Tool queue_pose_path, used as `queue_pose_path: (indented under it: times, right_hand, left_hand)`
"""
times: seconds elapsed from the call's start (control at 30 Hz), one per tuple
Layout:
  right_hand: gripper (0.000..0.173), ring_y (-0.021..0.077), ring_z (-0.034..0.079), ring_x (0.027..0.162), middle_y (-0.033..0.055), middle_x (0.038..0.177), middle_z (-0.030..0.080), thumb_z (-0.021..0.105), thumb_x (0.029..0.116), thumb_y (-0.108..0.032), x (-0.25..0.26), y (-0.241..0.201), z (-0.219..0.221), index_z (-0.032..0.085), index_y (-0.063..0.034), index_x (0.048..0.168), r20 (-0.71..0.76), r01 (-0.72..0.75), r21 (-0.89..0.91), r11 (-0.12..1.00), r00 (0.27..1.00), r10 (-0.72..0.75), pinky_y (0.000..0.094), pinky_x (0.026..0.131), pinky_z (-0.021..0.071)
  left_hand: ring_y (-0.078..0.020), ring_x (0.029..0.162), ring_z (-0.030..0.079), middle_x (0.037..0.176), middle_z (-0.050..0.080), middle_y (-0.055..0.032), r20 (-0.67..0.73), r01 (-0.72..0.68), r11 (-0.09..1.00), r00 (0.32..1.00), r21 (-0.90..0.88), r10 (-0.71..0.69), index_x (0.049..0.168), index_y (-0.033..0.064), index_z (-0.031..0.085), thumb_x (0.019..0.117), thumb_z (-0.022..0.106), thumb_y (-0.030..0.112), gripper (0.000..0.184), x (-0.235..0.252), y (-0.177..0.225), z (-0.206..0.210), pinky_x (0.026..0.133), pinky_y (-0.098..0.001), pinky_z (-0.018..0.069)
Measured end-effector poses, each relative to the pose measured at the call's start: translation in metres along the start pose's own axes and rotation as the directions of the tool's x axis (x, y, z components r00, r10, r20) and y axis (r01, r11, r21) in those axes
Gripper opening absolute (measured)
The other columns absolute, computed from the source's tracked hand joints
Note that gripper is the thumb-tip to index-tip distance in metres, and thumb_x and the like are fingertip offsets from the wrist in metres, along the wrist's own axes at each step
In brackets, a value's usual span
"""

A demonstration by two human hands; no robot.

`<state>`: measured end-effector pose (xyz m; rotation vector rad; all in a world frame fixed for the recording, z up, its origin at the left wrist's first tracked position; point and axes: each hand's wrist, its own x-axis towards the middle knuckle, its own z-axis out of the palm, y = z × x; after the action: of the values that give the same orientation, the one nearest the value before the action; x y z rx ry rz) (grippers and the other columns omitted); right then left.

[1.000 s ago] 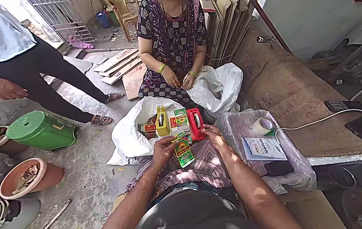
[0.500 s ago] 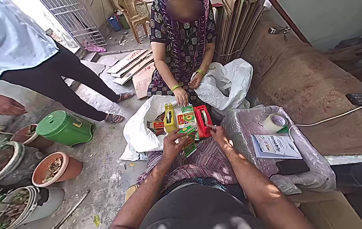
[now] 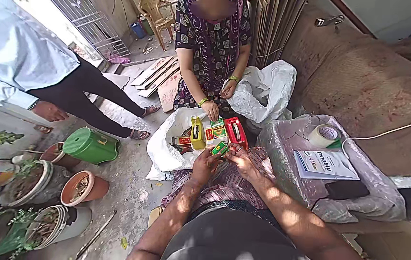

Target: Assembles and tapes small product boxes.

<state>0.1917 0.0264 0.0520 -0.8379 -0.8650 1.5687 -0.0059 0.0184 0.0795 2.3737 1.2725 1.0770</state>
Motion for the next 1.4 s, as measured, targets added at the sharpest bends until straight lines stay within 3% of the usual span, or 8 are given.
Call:
queue_pose_path:
  times: [0.37, 0.6, 0.83, 0.93, 1.07, 1.23, 1.33, 1.4]
  right_hand:
    - [0.047, 0.018, 0.067, 0.071, 0.014, 0.087, 0.068, 0.069, 0.093, 0.001, 0.0, 0.001, 0.005, 0.044, -0.0002, 0.132, -0.109, -0.116, 0.031, 0.993, 0.987, 0.119, 0.0305, 0.066, 0.0577]
    - [0.048, 0.0169, 0.065, 0.07, 0.0113, 0.092, 0.066, 0.073, 0.0918, -0.011, -0.003, 0.007, 0.004, 0.047, -0.0048, 0.132, 0.006, -0.163, 0.144, 0.976, 0.986, 0.164, 0.032, 0.062, 0.0589]
    - [0.052, 0.0103, 0.057, 0.046, 0.0007, 0.066, 0.064, 0.073, 0.0805, -0.003, -0.001, 0.0, 0.004, 0.058, 0.0009, 0.13, -0.069, 0.095, -0.378, 0.921, 0.989, -0.13, 0.0269, 0.043, 0.0516]
    - [0.054, 0.0133, 0.055, 0.048, 0.002, 0.064, 0.057, 0.066, 0.0859, -0.003, 0.002, 0.012, -0.004, 0.053, -0.0019, 0.138, -0.134, -0.028, -0.553, 0.833, 0.989, -0.056, 0.0327, 0.048, 0.0523]
    - [0.032, 0.0128, 0.065, 0.059, 0.0034, 0.074, 0.067, 0.07, 0.0942, -0.014, 0.009, 0.011, -0.017, 0.062, -0.0004, 0.122, -0.158, 0.025, -0.515, 0.857, 0.98, -0.124, 0.029, 0.056, 0.0575]
    - [0.023, 0.0153, 0.07, 0.07, 0.0094, 0.087, 0.072, 0.067, 0.0961, -0.008, 0.017, 0.011, -0.035, 0.064, 0.0023, 0.116, -0.289, -0.057, -0.44, 0.896, 0.954, -0.081, 0.0293, 0.061, 0.0588]
    - [0.02, 0.0142, 0.069, 0.074, 0.0098, 0.091, 0.072, 0.068, 0.0964, -0.01, 0.02, 0.013, -0.04, 0.066, 0.0015, 0.112, -0.329, -0.106, -0.458, 0.882, 0.943, -0.057, 0.0298, 0.065, 0.0589]
    - [0.022, 0.0142, 0.07, 0.078, 0.0095, 0.096, 0.072, 0.068, 0.0964, -0.015, 0.021, 0.013, -0.039, 0.068, -0.0008, 0.114, -0.345, -0.189, -0.517, 0.835, 0.939, -0.001, 0.0316, 0.07, 0.0594]
  left_hand:
    - [-0.0263, 0.121, 0.067, 0.135, 0.066, -0.0152, 0.058, -0.041, 0.997, 0.998, 0.072, 0.037, 0.109, 0.014, 0.08, 0.0962, 0.07, 0.024, 0.019, -0.004, 0.008, 0.005, 0.103, -0.0433, 0.0554]
    - [-0.0181, 0.123, 0.065, 0.133, 0.067, -0.0125, -0.002, 0.051, 0.975, 0.999, -0.214, -0.053, 0.108, 0.0097, 0.08, 0.0889, 0.08, 0.024, 0.024, -0.009, 0.017, -0.001, 0.106, -0.0366, 0.0541]
    - [-0.0195, 0.101, 0.072, 0.111, 0.072, -0.0151, -0.209, 0.108, 0.844, 0.945, -0.525, -0.251, 0.094, -0.0022, 0.078, 0.0778, 0.089, 0.01, 0.023, -0.003, 0.028, 0.004, 0.089, -0.0349, 0.0634]
    - [-0.024, 0.112, 0.069, 0.12, 0.071, -0.0176, -0.301, 0.048, 0.922, 0.938, -0.385, -0.174, 0.092, 0.0002, 0.077, 0.0799, 0.087, 0.015, 0.021, 0.01, 0.016, -0.012, 0.096, -0.0394, 0.0595]
    - [-0.0233, 0.118, 0.065, 0.132, 0.064, -0.0147, -0.444, 0.038, 0.999, 0.895, -0.016, -0.041, 0.107, 0.0076, 0.077, 0.0845, 0.085, 0.019, 0.027, 0.032, -0.036, -0.046, 0.095, -0.0409, 0.0599]
    - [-0.039, 0.14, 0.046, 0.153, 0.047, -0.0196, -0.319, 0.549, 0.799, 0.824, 0.247, -0.468, 0.115, 0.0078, 0.075, 0.0889, 0.077, 0.026, 0.031, 0.034, -0.08, -0.063, 0.114, -0.0552, 0.0408]
    - [-0.0339, 0.126, 0.059, 0.135, 0.062, -0.0175, -0.252, 0.392, 0.876, 0.911, 0.28, -0.327, 0.11, 0.0088, 0.076, 0.096, 0.067, 0.025, 0.024, 0.025, -0.07, -0.042, 0.106, -0.0524, 0.0501]
    - [-0.0257, 0.108, 0.07, 0.118, 0.072, -0.0117, -0.068, 0.425, 0.872, 0.904, 0.241, -0.422, 0.11, 0.0081, 0.076, 0.0981, 0.061, 0.028, 0.028, 0.023, -0.056, -0.023, 0.096, -0.0484, 0.0566]
